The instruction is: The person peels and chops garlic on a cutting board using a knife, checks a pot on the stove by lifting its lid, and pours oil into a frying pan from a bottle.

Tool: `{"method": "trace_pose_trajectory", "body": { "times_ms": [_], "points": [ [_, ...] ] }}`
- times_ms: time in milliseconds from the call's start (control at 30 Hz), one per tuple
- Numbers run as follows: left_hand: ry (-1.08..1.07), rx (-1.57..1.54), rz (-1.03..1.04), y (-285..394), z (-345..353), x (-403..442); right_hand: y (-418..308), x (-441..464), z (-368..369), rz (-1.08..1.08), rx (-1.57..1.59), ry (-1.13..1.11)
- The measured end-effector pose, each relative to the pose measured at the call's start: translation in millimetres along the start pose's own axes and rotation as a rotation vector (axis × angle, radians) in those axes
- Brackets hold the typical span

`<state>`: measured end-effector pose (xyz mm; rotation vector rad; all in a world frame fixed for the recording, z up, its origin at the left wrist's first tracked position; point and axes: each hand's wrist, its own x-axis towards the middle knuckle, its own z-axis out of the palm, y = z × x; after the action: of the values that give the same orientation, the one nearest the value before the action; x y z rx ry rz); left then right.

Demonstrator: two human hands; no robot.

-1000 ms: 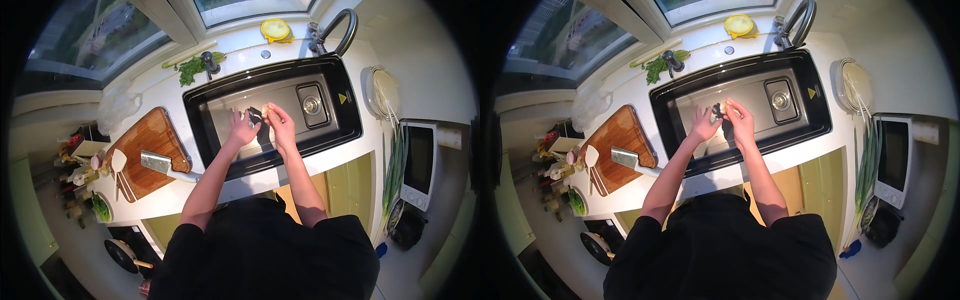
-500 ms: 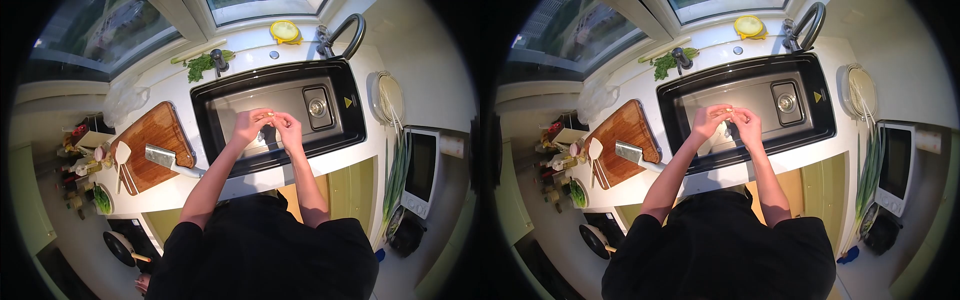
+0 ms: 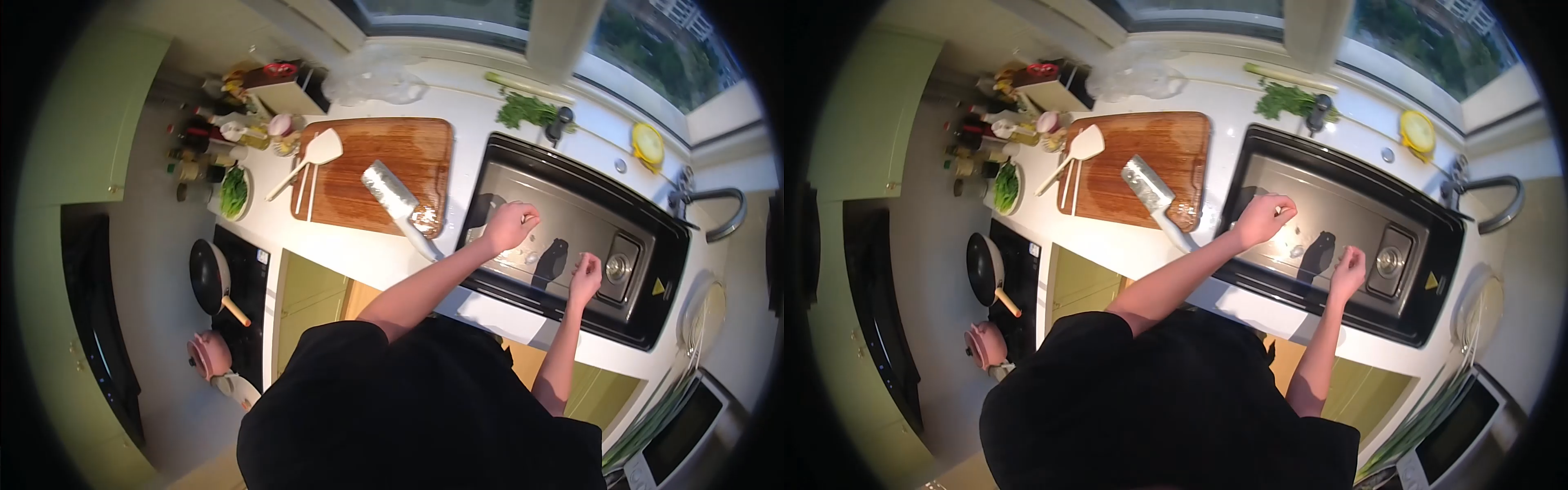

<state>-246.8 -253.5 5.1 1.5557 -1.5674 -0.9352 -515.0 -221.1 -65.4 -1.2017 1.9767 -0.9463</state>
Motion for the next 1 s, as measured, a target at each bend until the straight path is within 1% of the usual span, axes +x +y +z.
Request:
{"method": "trace_pose_trajectory", "body": {
  "times_ms": [67, 100, 133, 167, 200, 233, 267, 300, 333, 367, 400, 433, 467, 533, 600, 633, 733, 767, 833, 900, 967, 1000],
  "points": [
    [0.08, -0.101, -0.106, 10, -28, -18, -41, -13, 19, -0.047, 0.116, -0.076],
    [0.121, -0.087, -0.105, 8, -47, -25, -55, -18, 38, -0.096, 0.168, -0.174],
    [0.177, -0.171, -0.113, -4, -67, -33, -73, -24, 60, -0.154, 0.224, -0.268],
    [0.247, -0.074, -0.101, -16, -92, -43, -103, -38, 81, -0.126, 0.172, -0.378],
    [0.336, 0.033, -0.16, -32, -121, -57, -129, -56, 107, -0.075, 0.285, -0.506],
    [0.372, -0.017, -0.239, -33, -158, -72, -146, -73, 135, -0.18, 0.249, -0.588],
    [0.462, -0.121, -0.416, -36, -193, -89, -168, -96, 164, -0.319, 0.317, -0.637],
    [0.562, 0.231, -0.448, -48, -227, -107, -192, -119, 190, -0.341, 0.269, -0.804],
    [0.64, 0.17, -0.368, -94, -251, -132, -238, -153, 201, -0.407, 0.201, -0.866],
    [0.66, 0.18, -0.408, -120, -275, -152, -247, -177, 230, -0.42, 0.186, -0.922],
    [0.675, 0.187, -0.448, -136, -292, -164, -273, -199, 244, -0.591, 0.036, -0.895],
    [0.64, 0.174, -0.491, -140, -301, -166, -268, -218, 277, -0.733, 0.001, -0.828],
    [0.606, 0.159, -0.533, -142, -309, -166, -264, -227, 303, -0.825, -0.087, -0.805],
    [0.53, 0.126, -0.594, -153, -318, -162, -267, -236, 319, -0.87, -0.196, -0.7],
    [0.56, 0.276, -0.414, -160, -313, -154, -268, -231, 307, -0.847, -0.24, -0.646],
    [0.547, 0.271, -0.463, -144, -317, -149, -270, -226, 288, -0.842, -0.17, -0.628],
    [0.448, 0.412, -0.217, -138, -322, -149, -254, -209, 231, -0.811, -0.299, -0.53],
    [0.333, 0.392, -0.206, -123, -324, -149, -247, -214, 221, -0.79, -0.359, -0.553],
    [0.29, 0.478, -0.105, -129, -323, -151, -227, -227, 207, -0.734, -0.472, -0.588],
    [0.294, 0.533, -0.019, -136, -324, -148, -215, -233, 213, -0.773, -0.51, -0.558],
    [0.292, 0.575, -0.003, -139, -323, -142, -209, -229, 216, -0.807, -0.502, -0.549],
    [0.286, 0.599, -0.001, -137, -324, -142, -211, -227, 208, -0.771, -0.497, -0.514]
  ]
}}
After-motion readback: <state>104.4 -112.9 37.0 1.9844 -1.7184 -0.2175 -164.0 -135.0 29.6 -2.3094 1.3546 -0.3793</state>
